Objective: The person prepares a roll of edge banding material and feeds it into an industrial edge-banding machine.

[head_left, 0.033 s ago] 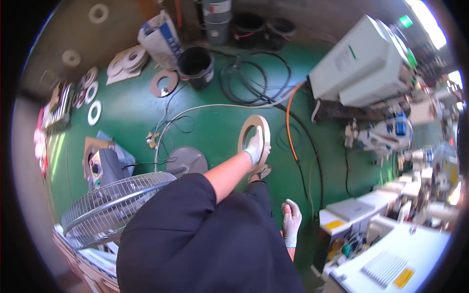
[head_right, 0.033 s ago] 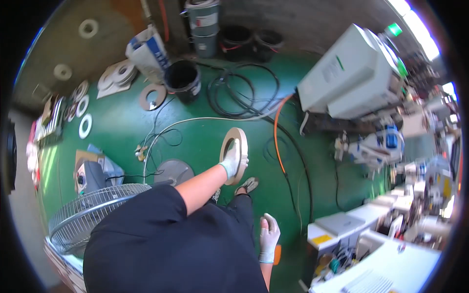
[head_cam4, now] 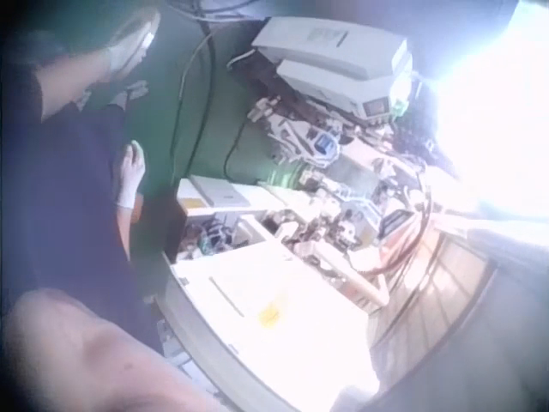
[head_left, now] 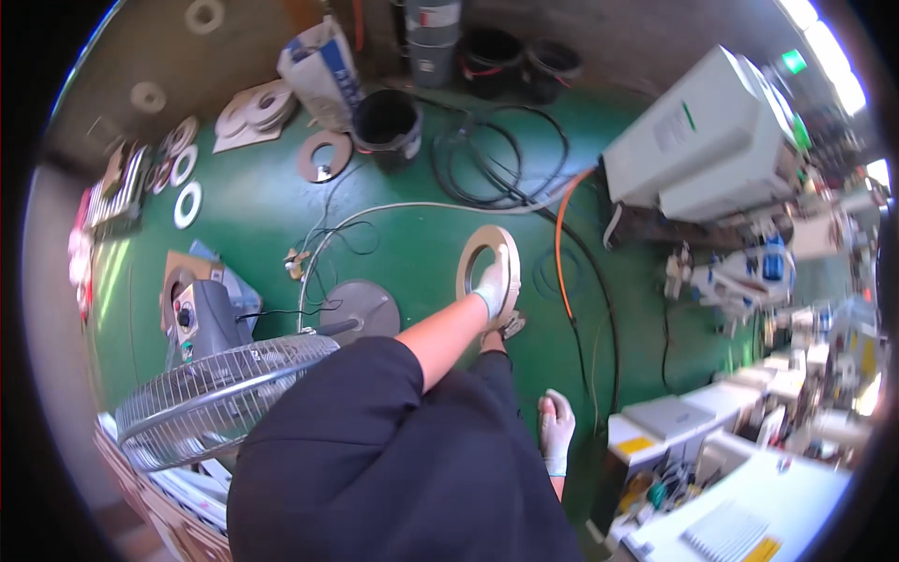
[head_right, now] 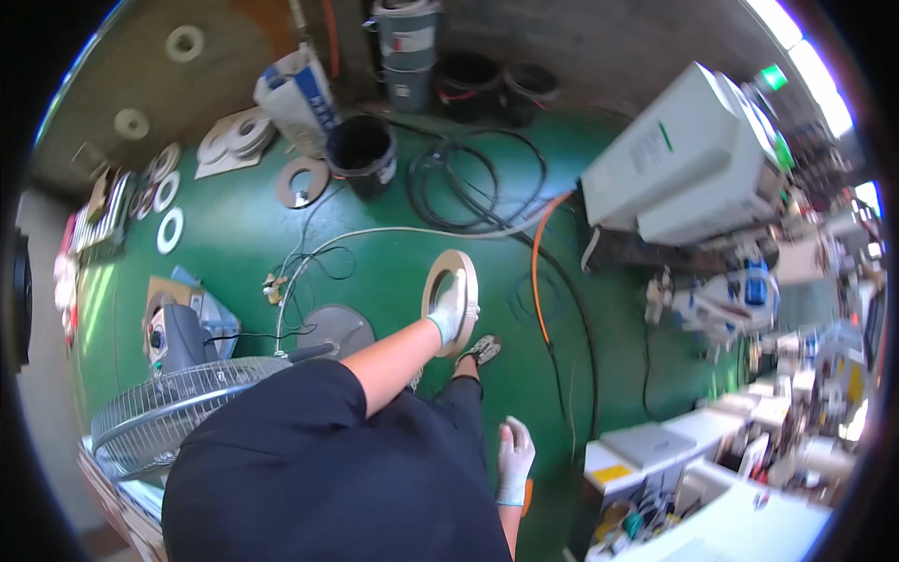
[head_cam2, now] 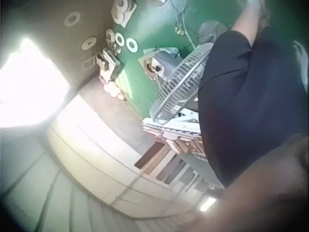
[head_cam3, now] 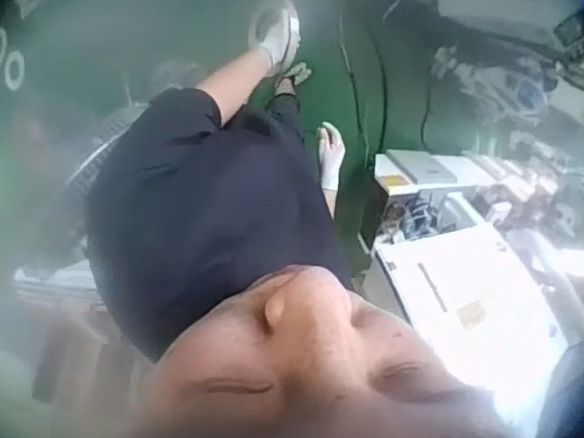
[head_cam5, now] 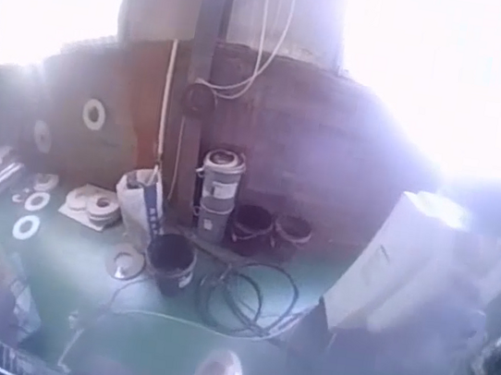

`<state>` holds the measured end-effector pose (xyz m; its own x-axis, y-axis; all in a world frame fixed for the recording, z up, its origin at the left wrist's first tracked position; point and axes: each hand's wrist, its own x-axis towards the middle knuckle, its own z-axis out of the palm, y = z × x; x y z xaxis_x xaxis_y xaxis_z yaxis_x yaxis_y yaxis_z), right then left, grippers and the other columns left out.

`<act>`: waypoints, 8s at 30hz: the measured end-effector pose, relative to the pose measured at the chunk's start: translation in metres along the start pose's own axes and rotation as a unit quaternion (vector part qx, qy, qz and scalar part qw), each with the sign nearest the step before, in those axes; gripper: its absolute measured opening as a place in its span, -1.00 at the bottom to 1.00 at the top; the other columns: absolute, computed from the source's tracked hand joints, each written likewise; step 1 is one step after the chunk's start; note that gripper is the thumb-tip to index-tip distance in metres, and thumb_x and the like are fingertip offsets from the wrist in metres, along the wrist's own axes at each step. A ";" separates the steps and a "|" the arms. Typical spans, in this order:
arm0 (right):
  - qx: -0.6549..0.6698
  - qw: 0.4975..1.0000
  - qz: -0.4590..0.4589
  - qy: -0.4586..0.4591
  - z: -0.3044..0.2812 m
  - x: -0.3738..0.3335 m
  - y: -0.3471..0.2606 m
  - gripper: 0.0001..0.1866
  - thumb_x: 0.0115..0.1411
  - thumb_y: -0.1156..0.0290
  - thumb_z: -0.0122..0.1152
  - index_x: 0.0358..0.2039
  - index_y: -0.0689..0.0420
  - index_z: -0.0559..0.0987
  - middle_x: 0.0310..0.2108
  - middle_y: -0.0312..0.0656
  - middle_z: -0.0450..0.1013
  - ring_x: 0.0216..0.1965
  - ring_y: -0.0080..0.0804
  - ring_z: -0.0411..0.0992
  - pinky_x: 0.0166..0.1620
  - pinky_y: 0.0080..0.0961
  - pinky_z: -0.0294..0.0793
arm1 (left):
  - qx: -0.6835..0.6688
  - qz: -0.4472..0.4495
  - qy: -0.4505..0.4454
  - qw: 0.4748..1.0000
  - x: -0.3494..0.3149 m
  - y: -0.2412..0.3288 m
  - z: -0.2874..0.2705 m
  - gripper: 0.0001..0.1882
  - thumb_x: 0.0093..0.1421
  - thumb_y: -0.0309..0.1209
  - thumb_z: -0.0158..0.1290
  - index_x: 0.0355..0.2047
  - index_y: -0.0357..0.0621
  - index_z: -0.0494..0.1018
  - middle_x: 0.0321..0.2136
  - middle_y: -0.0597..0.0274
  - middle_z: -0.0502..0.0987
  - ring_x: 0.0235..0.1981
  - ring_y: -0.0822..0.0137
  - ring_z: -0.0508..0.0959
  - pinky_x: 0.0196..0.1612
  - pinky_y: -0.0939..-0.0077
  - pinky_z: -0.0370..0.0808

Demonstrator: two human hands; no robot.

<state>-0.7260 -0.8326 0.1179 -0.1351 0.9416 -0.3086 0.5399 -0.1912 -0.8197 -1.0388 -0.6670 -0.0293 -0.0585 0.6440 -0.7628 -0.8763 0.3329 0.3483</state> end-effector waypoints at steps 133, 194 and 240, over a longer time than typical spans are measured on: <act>0.070 0.913 0.312 0.255 -0.573 0.983 0.954 -0.52 0.33 0.18 0.14 0.21 0.06 0.60 0.01 0.05 0.64 0.05 0.12 0.58 0.13 -0.01 0.57 | 0.782 0.025 -0.544 0.303 0.867 -0.780 0.849 -0.45 0.42 -0.16 0.12 0.26 -0.30 0.44 0.10 -0.15 0.61 0.15 -0.13 0.59 0.22 0.12 0.51; -0.003 0.830 -0.295 0.473 -0.778 1.026 0.735 -0.64 0.24 0.43 0.33 0.05 0.22 0.68 0.05 0.04 0.64 0.14 0.13 0.57 0.19 -0.11 0.55 | 0.270 -0.204 -0.286 0.897 0.968 -0.790 0.835 -0.71 0.39 -0.29 0.09 0.04 -0.13 0.55 -0.26 0.26 0.65 -0.33 0.28 0.64 -0.28 0.33 0.62; 0.649 0.749 -0.080 -0.110 -0.678 1.053 0.713 -0.41 0.34 0.65 -0.02 0.40 0.36 0.36 0.31 0.00 0.46 0.37 -0.24 0.38 0.42 -0.37 0.31 | 0.716 0.533 -0.321 0.315 0.731 -0.622 0.857 -0.50 0.18 -0.57 0.16 0.17 -0.32 0.51 -0.33 0.04 0.63 -0.37 -0.02 0.63 -0.27 0.10 0.58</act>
<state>0.0796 0.2104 -0.4642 -0.3222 0.9401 -0.1116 -0.7406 -0.3238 -0.5888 -0.1267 0.1864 -0.3365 0.5576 0.7693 0.3119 0.6201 -0.6358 0.4596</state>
